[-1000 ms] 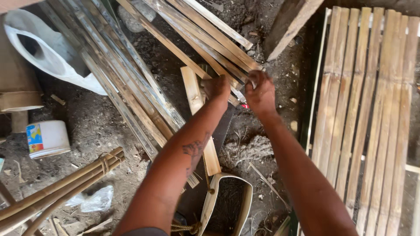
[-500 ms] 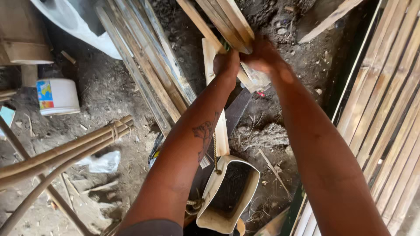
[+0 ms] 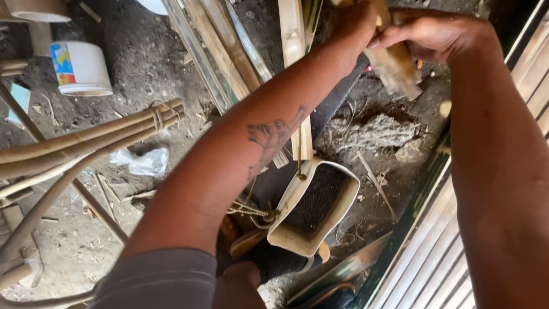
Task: The person assembles a bamboo frame by placing thin bamboo slats across a rectangular frame and securing them with nails using a hammer. The person repeatedly retrieves nails from a container and hammers them into the slats to fasten them to the frame.
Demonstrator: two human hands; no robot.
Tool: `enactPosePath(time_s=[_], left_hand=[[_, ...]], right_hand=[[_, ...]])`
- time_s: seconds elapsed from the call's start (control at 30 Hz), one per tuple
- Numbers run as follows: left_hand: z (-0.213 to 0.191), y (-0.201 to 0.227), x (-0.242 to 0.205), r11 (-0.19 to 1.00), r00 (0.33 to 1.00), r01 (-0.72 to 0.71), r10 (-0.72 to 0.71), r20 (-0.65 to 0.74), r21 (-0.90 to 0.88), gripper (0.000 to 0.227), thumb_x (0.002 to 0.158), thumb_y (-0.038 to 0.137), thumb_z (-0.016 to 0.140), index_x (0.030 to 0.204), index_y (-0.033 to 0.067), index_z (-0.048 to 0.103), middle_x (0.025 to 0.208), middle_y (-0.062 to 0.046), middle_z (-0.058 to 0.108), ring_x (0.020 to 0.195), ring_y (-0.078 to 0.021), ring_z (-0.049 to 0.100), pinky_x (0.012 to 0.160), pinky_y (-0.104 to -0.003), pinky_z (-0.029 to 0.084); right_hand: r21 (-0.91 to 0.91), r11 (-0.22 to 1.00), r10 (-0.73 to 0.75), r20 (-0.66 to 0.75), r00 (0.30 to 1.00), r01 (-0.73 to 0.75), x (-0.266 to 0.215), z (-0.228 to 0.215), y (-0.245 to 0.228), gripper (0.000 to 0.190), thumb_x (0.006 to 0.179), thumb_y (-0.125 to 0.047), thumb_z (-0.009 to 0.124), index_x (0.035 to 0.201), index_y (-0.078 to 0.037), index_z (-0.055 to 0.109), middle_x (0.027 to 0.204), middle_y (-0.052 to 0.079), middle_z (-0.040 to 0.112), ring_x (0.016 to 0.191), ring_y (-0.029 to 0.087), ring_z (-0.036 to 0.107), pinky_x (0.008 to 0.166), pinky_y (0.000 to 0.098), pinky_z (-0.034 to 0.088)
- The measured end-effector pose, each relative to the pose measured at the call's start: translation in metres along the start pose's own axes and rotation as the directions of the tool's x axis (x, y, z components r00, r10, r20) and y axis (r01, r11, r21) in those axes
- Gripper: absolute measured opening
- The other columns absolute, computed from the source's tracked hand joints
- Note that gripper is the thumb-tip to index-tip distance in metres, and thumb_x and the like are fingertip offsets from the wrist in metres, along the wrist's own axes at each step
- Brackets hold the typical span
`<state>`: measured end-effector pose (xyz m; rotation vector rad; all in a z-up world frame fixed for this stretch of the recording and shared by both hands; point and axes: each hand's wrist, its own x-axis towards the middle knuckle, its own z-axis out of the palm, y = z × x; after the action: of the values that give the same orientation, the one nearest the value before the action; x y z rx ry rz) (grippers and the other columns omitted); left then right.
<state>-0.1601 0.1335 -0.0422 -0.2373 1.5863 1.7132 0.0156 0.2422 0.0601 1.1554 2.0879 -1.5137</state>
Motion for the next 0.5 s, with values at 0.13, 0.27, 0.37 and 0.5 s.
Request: enactPosePath(time_s=[0.13,0.27,0.37,0.5], left_hand=[[-0.010,-0.024,-0.020,0.996,0.996,0.029,-0.022,0.083,-0.083,0.059,0.084,0.049,0.068,0.126,0.0145,0.045,0.116,-0.018,0.066,0.104,-0.0308,0.070,0.091,-0.045,0.058],[0.007,-0.033,-0.047,0.975,0.967,0.054,0.003,0.256,-0.216,0.051,0.085,0.048,0.067,0.123,0.0208,0.047,0.115,-0.014,0.067,0.104,-0.0280,0.070,0.092,-0.045,0.056],[0.025,-0.042,-0.082,0.951,0.907,0.130,0.000,0.421,-0.281,0.045,0.087,0.048,0.066,0.122,0.0256,0.049,0.114,-0.011,0.067,0.105,-0.0259,0.069,0.092,-0.045,0.055],[0.051,-0.048,-0.131,0.935,0.809,0.220,-0.016,0.588,-0.277,0.037,0.089,0.048,0.065,0.119,0.0319,0.051,0.112,-0.007,0.068,0.105,-0.0230,0.068,0.093,-0.045,0.054]], right_hand=[[-0.075,0.981,0.177,-0.021,0.984,-0.178,-0.007,0.002,0.021,0.058,0.091,-0.039,0.069,0.140,-0.010,0.058,0.132,0.022,0.063,0.111,0.039,0.060,0.091,0.0595,0.051],[-0.107,0.987,0.094,-0.225,0.970,-0.120,-0.066,0.008,0.035,0.058,0.086,-0.033,0.073,0.136,-0.008,0.059,0.119,0.020,0.068,0.094,0.035,0.063,0.081,0.0523,0.055],[-0.034,0.989,0.130,-0.303,0.944,-0.147,-0.140,0.054,0.065,0.058,0.082,-0.029,0.076,0.133,-0.008,0.059,0.110,0.018,0.072,0.081,0.032,0.065,0.074,0.0469,0.059],[-0.007,0.974,0.209,-0.351,0.913,-0.225,-0.208,0.081,0.104,0.059,0.076,-0.028,0.082,0.127,-0.005,0.062,0.099,0.017,0.076,0.073,0.028,0.069,0.072,0.0423,0.061]])
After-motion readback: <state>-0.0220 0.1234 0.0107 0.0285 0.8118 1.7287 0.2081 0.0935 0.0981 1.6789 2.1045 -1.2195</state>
